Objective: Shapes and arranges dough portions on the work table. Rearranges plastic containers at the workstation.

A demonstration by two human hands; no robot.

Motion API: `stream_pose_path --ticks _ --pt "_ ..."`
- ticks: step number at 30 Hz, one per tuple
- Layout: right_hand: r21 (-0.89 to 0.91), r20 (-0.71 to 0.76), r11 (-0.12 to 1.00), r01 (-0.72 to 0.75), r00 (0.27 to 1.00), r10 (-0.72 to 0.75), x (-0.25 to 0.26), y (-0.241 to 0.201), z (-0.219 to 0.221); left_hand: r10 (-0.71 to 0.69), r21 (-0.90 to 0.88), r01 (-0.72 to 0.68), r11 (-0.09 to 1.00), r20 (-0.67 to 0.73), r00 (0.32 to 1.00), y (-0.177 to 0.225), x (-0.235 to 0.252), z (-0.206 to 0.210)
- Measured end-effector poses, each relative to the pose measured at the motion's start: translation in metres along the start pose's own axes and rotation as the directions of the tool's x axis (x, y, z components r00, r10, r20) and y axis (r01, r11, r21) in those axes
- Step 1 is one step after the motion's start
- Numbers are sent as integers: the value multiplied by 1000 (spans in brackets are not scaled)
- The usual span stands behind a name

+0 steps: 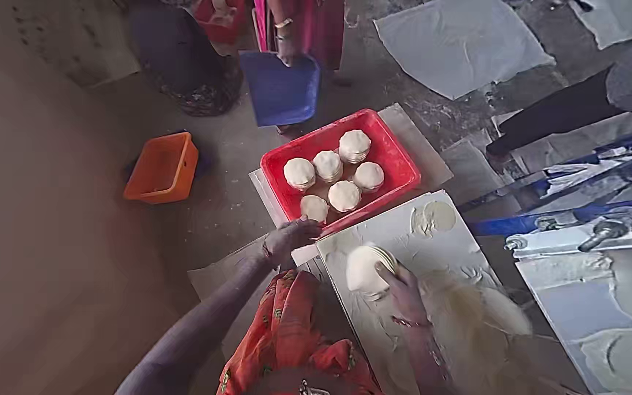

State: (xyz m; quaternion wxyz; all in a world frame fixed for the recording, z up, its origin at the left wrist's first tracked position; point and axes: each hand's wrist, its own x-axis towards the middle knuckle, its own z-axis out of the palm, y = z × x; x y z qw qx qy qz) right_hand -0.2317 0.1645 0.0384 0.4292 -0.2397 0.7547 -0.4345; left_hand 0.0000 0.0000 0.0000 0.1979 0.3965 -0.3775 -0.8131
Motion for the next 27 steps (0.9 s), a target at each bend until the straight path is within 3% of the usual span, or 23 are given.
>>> stream_pose_path --ticks 2,4,6,8,10,12,15,18,22,24,27 --pt "94 139 995 17 990 -31 37 -14 44 -30 -71 37 997 102 994 -11 29 6" --pt "148 186 989 -21 982 -7 75 -14 85 -27 -157 32 987 38 999 -12 55 -2" --pt "71 169 995 -73 984 60 109 -10 115 -39 -170 35 985 -21 999 -8 75 -20" --pt "-106 170 992 -66 982 84 139 -8 131 -61 -87 56 995 -56 997 -4 90 -38" --pt "-166 197 986 -31 978 63 160 -1 141 -55 49 60 997 -104 993 -5 105 -50" --pt "-207 228 978 -2 972 50 171 2 147 39 284 -1 959 -129 991 -14 125 -61" --pt "-374 165 923 94 986 -34 183 13 162 73 728 33 685 -114 991 -8 150 -61" --pt "-496 75 863 100 995 -72 186 25 173 24 892 160 423 -187 982 -10 160 -41" --pt "-482 61 862 155 988 -144 154 9 146 85 935 204 290 -237 968 -18 158 -34" --pt "-497 27 845 196 977 -211 128 3 100 154 954 183 236 -223 963 -15 149 -35" --pt "-610 -116 791 34 984 -132 91 18 -2 298 973 33 229 -102 949 -5 115 -6"
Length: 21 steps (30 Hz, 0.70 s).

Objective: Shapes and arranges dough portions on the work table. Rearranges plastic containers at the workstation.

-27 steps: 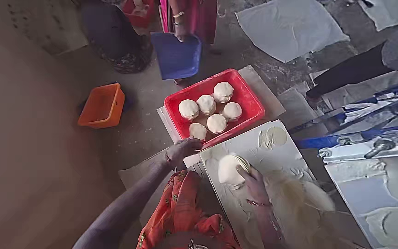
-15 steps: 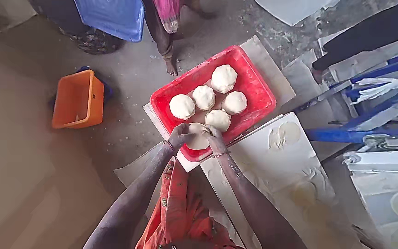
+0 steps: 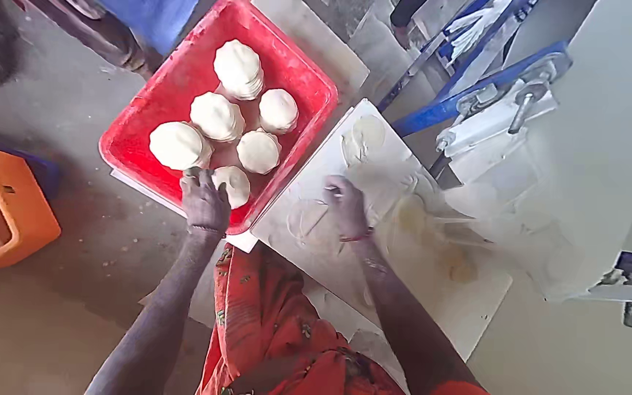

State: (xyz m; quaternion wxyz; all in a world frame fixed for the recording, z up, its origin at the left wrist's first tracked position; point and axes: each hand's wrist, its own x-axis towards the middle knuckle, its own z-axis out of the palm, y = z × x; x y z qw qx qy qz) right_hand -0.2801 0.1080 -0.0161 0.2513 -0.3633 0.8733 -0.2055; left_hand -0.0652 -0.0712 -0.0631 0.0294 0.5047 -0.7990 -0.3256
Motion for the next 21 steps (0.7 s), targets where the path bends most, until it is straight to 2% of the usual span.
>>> stream_pose_path --ticks 2,4,6,8,10,12,15,17,19,21 --pt "-96 -8 984 -148 989 148 -21 51 -34 114 -127 -103 987 82 990 36 -29 10" --pt "-132 -20 962 -240 971 240 -51 82 -50 225 -224 -180 958 196 955 69 -50 41" --pt "-81 -24 953 -293 956 292 -80 96 -55 240 -213 -185 959 273 932 95 -60 69" --pt "2 -51 936 -353 934 353 -105 110 -54 189 -124 -158 980 305 934 113 -67 87" --pt "61 -93 892 -447 888 451 -128 129 -56 158 -64 -146 987 292 943 119 -70 100" --pt "87 -126 881 -466 872 474 -143 153 -55 124 -29 -121 992 253 959 120 -68 107" --pt "20 -86 954 -301 950 301 -141 167 -46 144 -33 -140 990 223 964 119 -69 114" --pt "-90 -46 965 -245 969 242 -126 154 -39 225 -77 -214 974 190 956 119 -79 114" --pt "-170 26 940 -295 952 303 -112 135 -38 363 -150 -343 927 129 923 122 -92 114" --pt "-186 142 915 -357 912 385 -101 131 -38 422 -206 -405 891 41 906 128 -105 115"
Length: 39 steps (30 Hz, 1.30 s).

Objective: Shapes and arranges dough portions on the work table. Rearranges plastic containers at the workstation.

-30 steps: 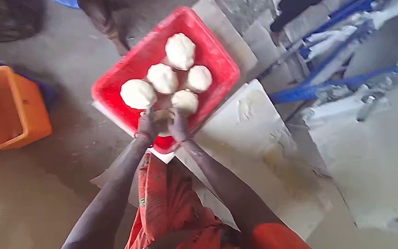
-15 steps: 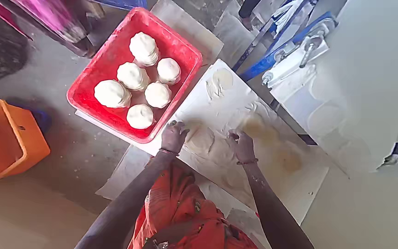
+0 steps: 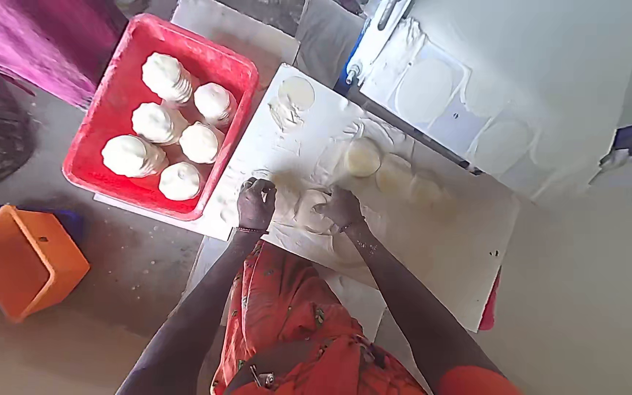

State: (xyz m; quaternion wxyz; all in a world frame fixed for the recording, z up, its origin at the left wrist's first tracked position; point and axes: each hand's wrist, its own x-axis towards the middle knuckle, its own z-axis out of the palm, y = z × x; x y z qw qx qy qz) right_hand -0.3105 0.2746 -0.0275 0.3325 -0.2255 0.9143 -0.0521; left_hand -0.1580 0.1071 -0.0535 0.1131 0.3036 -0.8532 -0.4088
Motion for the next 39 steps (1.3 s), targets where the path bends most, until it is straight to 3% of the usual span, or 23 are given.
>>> stream_pose_path --ticks 4,6,8,9,11,14,16,17,19,21,24,27,31,34,37,39 --pt "41 177 999 15 984 -22 18 4 2 -37 -51 28 998 -192 981 14 -22 -3" --pt "55 137 992 117 983 -123 15 3 -4 -123 -146 93 985 -214 969 12 -40 -3" --pt "116 51 970 211 975 -218 -3 -5 -16 -298 -354 232 906 -146 943 12 -62 3" --pt "156 8 954 256 966 -260 -18 -10 -24 -419 -503 328 799 -76 905 14 -73 9" --pt "279 -73 906 318 948 -310 -50 -23 -39 -611 -779 451 434 113 784 27 -86 26" --pt "483 -117 804 347 935 -334 -73 -26 -43 -538 -865 476 -160 481 692 53 -91 37" --pt "634 -120 704 320 940 -320 -80 -21 -40 -482 -851 351 -391 514 709 83 -88 31" --pt "670 -108 683 292 948 -299 -84 -16 -38 -461 -844 300 -444 503 731 97 -88 28" --pt "669 -109 692 272 956 -271 -88 -8 -33 -415 -857 257 -447 453 789 111 -90 26" --pt "616 -136 730 298 952 -273 -91 -2 -28 -351 -894 278 -350 401 846 112 -99 29" --pt "435 -279 791 429 900 -335 -103 -2 -28 -378 -903 289 -317 400 835 116 -110 30" --pt "219 -405 791 571 791 -459 -107 -3 -24 -429 -897 248 -367 399 810 118 -115 25" --pt "89 -521 645 759 588 -619 -115 -16 -21 -456 -879 221 -422 416 786 104 -118 20" --pt "225 -493 637 737 650 -578 -127 -35 -28 -473 -880 189 -436 402 784 96 -117 14" --pt "407 -327 669 622 783 -529 -135 -48 -39 -454 -879 168 -447 384 804 91 -116 7" --pt "403 -234 726 557 830 -506 -132 -52 -41 -448 -903 181 -390 359 819 89 -115 -2"
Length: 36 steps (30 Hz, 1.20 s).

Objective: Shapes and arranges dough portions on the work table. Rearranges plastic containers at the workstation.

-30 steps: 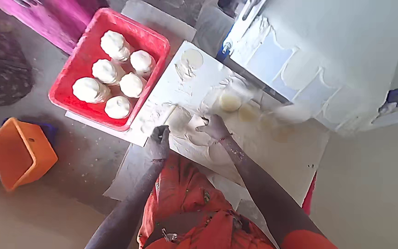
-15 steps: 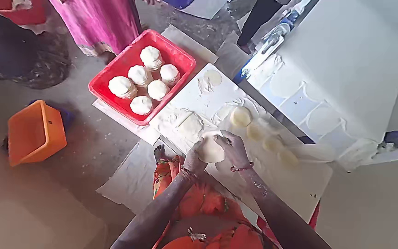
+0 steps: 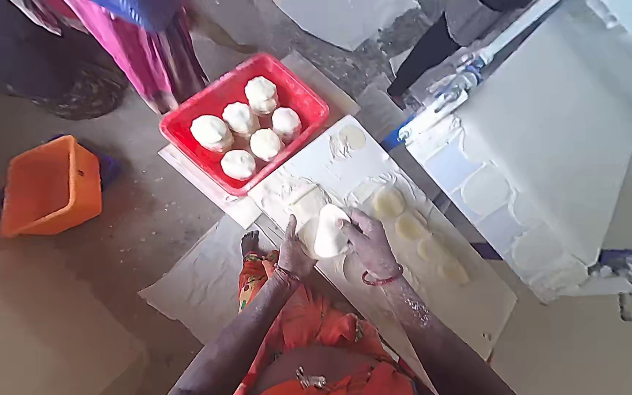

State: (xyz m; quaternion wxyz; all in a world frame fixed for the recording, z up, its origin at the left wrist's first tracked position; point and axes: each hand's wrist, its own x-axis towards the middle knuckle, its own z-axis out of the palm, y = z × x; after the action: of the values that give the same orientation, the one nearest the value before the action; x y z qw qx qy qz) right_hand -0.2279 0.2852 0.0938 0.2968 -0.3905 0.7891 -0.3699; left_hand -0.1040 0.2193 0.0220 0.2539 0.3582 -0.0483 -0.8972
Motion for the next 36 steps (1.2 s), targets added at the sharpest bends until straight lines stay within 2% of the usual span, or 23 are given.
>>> stream_pose_path --ticks 1,3,4,5,6,7,8,9,10,11,12,14,16,19,21,22,24,27,29,31,33,35,36 --pt "-99 2 995 24 1000 -24 4 4 2 20 55 -20 998 -1 1000 5 -1 1" --pt "-316 -86 940 127 983 -161 10 23 9 33 220 -22 975 -47 998 11 -3 -1" --pt "-317 -141 942 114 976 -165 18 32 12 34 301 -12 953 -70 997 17 -2 1" --pt "-204 -153 979 28 986 -60 27 37 13 29 359 2 933 -80 996 25 1 4" --pt "3 -89 991 -135 987 134 39 37 15 25 397 8 918 -77 997 34 6 8" --pt "231 46 911 -342 939 340 53 34 20 20 423 8 906 -61 998 45 13 11" --pt "411 212 752 -515 856 471 70 30 28 26 456 -1 890 -48 998 57 24 15" --pt "550 359 560 -619 781 511 89 25 37 43 507 -18 862 -39 998 72 37 20" --pt "629 454 405 -664 736 502 109 20 47 78 576 -47 816 -28 997 88 55 25" --pt "669 487 345 -658 739 466 131 15 56 117 659 -79 748 -14 993 106 77 29" --pt "697 460 362 -620 773 437 155 11 64 152 742 -100 663 -2 988 125 101 33" --pt "690 311 511 -512 848 430 213 8 83 190 876 -129 465 44 981 165 155 40" --pt "673 216 580 -459 872 439 281 19 101 232 941 -181 286 115 966 199 220 43" --pt "581 34 725 -369 901 432 372 38 123 249 982 -166 85 140 958 239 311 63" --pt "347 -100 869 -354 907 410 411 62 135 198 991 -114 -71 126 972 245 353 64" --pt "174 -122 914 -366 913 389 423 67 136 175 983 -81 -166 110 978 245 375 62" --pt "-145 -73 916 -374 927 367 446 61 134 156 944 -14 -330 69 985 245 404 63" --pt "-476 10 824 -307 935 354 457 50 134 222 894 50 -445 56 973 239 409 68" --pt "-521 43 827 -210 962 271 439 46 124 255 873 59 -484 77 964 235 399 69" --pt "-448 34 889 -99 991 127 400 41 97 269 881 -16 -474 162 949 236 365 72" --pt "-405 81 913 -51 993 92 338 40 60 151 868 -166 -469 264 953 226 306 64" --pt "-397 120 915 -75 984 133 275 53 33 -73 883 -233 -408 223 972 202 246 45" --pt "-399 107 911 -104 981 159 246 63 26 -139 894 -230 -384 190 972 183 223 33"
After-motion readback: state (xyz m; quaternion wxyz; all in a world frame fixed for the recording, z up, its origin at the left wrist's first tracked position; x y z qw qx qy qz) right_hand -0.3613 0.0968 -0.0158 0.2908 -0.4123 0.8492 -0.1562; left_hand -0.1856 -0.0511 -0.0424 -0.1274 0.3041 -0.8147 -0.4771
